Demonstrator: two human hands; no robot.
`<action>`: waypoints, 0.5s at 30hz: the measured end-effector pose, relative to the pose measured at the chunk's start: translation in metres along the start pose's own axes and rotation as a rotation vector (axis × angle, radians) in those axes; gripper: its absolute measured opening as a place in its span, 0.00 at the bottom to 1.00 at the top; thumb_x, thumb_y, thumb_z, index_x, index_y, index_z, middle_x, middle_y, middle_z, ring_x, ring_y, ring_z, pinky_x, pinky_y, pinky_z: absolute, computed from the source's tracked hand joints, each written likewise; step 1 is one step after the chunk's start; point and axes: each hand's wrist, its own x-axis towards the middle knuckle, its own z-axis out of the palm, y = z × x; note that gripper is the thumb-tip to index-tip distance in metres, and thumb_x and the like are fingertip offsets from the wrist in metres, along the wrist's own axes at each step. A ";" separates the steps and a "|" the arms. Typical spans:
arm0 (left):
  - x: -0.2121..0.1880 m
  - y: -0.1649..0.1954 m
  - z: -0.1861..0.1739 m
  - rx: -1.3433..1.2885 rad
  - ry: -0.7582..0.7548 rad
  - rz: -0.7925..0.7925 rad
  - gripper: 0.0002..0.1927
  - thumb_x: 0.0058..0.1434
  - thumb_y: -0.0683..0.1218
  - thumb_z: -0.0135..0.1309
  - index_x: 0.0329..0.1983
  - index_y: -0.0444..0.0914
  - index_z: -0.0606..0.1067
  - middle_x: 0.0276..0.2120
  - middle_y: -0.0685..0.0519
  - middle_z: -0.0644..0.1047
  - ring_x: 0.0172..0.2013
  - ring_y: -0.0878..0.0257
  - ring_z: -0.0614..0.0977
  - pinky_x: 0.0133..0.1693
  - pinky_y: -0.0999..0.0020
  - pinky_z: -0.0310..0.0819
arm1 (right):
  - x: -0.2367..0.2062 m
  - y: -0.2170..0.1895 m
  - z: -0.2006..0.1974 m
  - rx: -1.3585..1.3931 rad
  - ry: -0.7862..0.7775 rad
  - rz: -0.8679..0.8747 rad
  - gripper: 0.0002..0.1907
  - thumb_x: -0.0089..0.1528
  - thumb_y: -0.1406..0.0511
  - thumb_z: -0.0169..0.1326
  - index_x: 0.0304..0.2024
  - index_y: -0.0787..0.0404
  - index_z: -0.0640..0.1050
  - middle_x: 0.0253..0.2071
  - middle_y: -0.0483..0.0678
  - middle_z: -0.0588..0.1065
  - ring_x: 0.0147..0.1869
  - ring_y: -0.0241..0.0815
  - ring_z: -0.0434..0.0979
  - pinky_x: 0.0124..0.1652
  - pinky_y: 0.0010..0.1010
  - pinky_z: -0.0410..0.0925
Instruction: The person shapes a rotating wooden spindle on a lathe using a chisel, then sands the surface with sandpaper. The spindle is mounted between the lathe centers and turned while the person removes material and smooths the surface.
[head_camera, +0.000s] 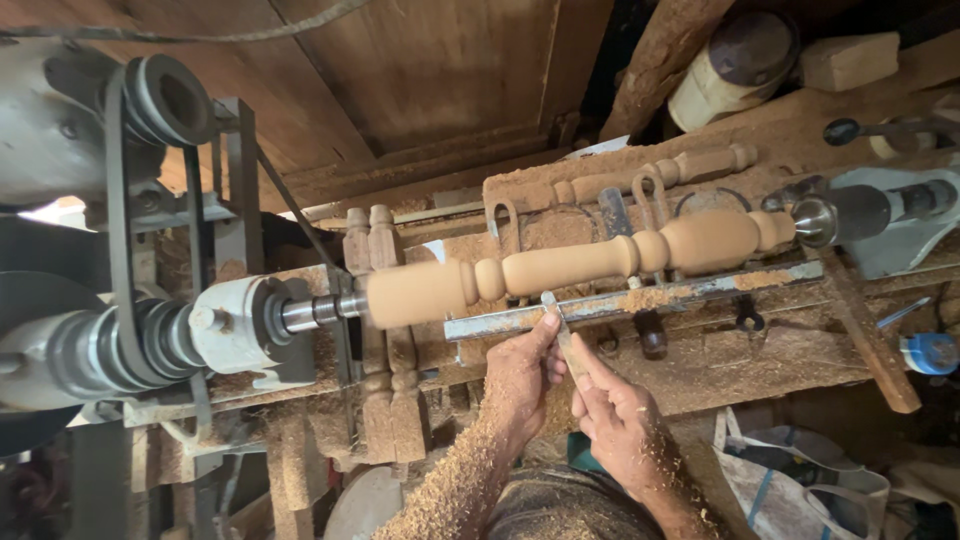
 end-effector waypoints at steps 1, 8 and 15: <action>0.001 -0.001 0.001 0.002 -0.005 -0.004 0.15 0.63 0.51 0.62 0.29 0.34 0.80 0.23 0.54 0.78 0.23 0.67 0.76 0.27 0.72 0.69 | 0.000 0.001 -0.002 -0.010 0.011 -0.009 0.27 0.68 0.64 0.47 0.71 0.50 0.69 0.28 0.41 0.66 0.25 0.29 0.57 0.22 0.20 0.55; 0.008 -0.008 0.017 0.020 -0.028 -0.021 0.16 0.62 0.51 0.62 0.29 0.33 0.80 0.22 0.53 0.79 0.22 0.67 0.76 0.26 0.73 0.69 | 0.000 0.004 -0.016 0.123 0.054 0.038 0.27 0.68 0.64 0.46 0.71 0.48 0.69 0.27 0.41 0.67 0.21 0.27 0.56 0.17 0.19 0.51; 0.011 -0.015 0.031 0.047 -0.036 -0.005 0.16 0.62 0.52 0.63 0.28 0.33 0.81 0.22 0.53 0.79 0.21 0.67 0.76 0.25 0.73 0.69 | 0.001 -0.002 -0.021 0.043 0.172 0.058 0.28 0.67 0.65 0.47 0.70 0.45 0.69 0.25 0.41 0.67 0.17 0.27 0.55 0.14 0.19 0.50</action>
